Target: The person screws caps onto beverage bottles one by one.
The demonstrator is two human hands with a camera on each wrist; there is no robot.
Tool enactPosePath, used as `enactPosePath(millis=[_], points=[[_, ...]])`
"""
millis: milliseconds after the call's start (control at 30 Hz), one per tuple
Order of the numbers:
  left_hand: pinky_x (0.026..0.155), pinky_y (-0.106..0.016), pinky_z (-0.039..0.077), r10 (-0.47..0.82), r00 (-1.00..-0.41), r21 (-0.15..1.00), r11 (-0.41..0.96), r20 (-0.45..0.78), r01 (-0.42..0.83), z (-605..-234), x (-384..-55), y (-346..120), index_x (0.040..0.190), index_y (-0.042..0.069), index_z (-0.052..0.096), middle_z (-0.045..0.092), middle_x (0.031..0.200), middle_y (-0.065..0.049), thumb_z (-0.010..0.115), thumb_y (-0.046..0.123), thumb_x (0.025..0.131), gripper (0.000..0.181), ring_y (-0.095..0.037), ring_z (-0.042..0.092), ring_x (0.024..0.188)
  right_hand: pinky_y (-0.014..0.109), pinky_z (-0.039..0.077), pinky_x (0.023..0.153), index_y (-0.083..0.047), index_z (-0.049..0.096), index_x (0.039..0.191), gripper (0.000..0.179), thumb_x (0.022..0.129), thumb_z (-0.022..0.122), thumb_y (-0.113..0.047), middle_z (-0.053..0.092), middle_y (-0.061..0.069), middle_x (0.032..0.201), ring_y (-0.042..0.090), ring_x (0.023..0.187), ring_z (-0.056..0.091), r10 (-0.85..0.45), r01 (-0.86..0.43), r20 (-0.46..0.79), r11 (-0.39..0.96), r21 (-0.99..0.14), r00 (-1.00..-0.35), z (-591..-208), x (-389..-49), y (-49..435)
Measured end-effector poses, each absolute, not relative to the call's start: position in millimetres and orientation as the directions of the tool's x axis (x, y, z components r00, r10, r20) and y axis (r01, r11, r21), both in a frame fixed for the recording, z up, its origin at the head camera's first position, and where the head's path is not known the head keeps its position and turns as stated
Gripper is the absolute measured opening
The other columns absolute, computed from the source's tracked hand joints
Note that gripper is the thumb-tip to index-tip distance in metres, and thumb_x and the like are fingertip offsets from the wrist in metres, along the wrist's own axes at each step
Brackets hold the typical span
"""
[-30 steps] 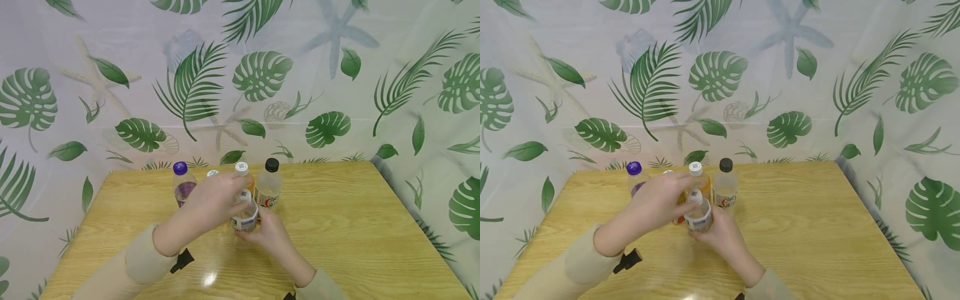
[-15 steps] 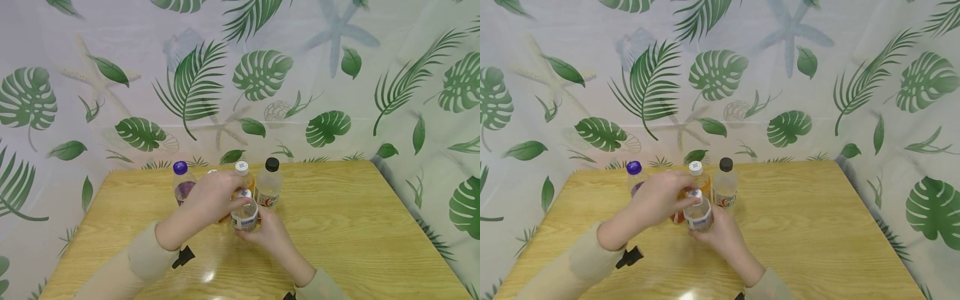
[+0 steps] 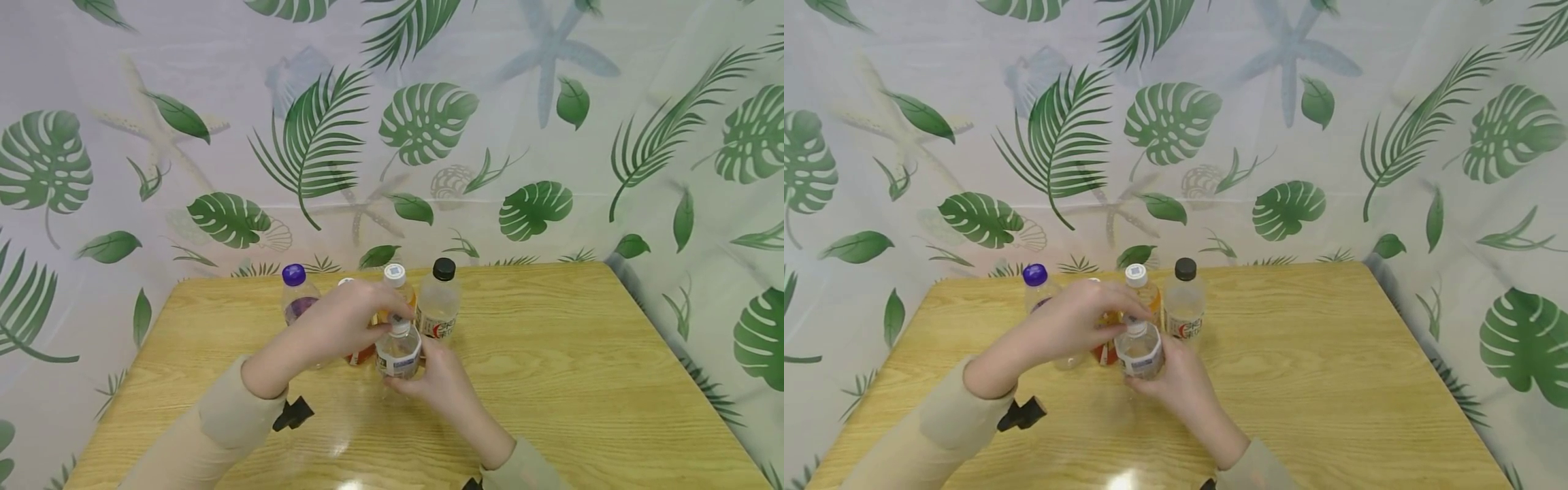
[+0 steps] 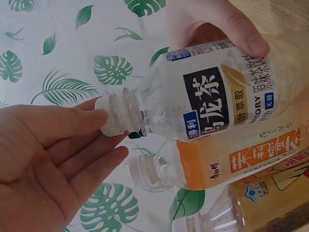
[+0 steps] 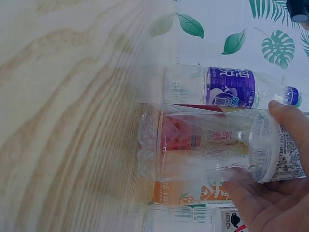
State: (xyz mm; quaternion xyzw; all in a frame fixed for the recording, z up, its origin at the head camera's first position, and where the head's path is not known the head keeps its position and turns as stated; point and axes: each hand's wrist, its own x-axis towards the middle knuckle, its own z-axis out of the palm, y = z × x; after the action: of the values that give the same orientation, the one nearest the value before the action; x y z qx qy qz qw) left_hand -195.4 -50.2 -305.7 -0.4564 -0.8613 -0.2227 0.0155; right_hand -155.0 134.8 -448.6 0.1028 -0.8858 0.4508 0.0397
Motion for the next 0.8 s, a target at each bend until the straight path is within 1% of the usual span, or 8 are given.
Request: enactPosePath(millis=[67,167,533,800], points=[[0.096,-0.033,0.064,0.782,-0.580,0.385,0.475,0.226,0.791,-306.1,-194.8,-50.6,0.114,0.008,0.081,0.080,0.116,-0.004,0.079,-0.003,0.091,0.026,-0.021,0.077,0.111,0.044,0.065,0.094,-0.006,0.068,0.130,0.063,0.075,0.098,-0.013,0.076,0.010,0.122,0.028,0.114,0.073,-0.142,-0.213,0.160,0.571,-0.793,-0.977,-448.5,-154.8,134.4],[0.096,-0.033,0.064,0.779,-0.584,0.387,0.478,0.226,0.788,-307.3,-193.9,-50.8,0.117,0.007,0.080,0.080,0.120,-0.005,0.079,0.000,0.092,0.026,-0.021,0.076,0.113,0.044,0.065,0.094,-0.006,0.068,0.130,0.062,0.076,0.097,-0.012,0.076,0.009,0.122,0.027,0.114,0.073,-0.142,-0.211,0.158,0.566,-0.797,-0.977,-448.1,-154.9,134.2],[0.093,-0.033,0.064,0.737,-0.625,0.325,0.543,0.259,0.774,-309.9,-188.4,-47.1,0.115,0.011,0.081,0.081,0.115,-0.002,0.084,0.011,0.092,0.023,-0.019,0.077,0.109,0.043,0.065,0.095,-0.007,0.068,0.131,0.063,0.076,0.097,-0.012,0.076,0.009,0.123,0.027,0.115,0.073,-0.150,-0.221,0.165,0.563,-0.797,-0.975,-448.6,-155.6,134.7],[0.090,-0.031,0.064,0.731,-0.625,0.293,0.555,0.275,0.779,-309.5,-185.8,-46.7,0.116,0.011,0.081,0.081,0.115,-0.001,0.085,0.015,0.091,0.026,-0.018,0.077,0.107,0.044,0.064,0.096,-0.007,0.067,0.133,0.064,0.076,0.097,-0.012,0.075,0.010,0.125,0.028,0.117,0.073,-0.154,-0.227,0.169,0.556,-0.800,-0.973,-448.4,-155.0,135.2]])
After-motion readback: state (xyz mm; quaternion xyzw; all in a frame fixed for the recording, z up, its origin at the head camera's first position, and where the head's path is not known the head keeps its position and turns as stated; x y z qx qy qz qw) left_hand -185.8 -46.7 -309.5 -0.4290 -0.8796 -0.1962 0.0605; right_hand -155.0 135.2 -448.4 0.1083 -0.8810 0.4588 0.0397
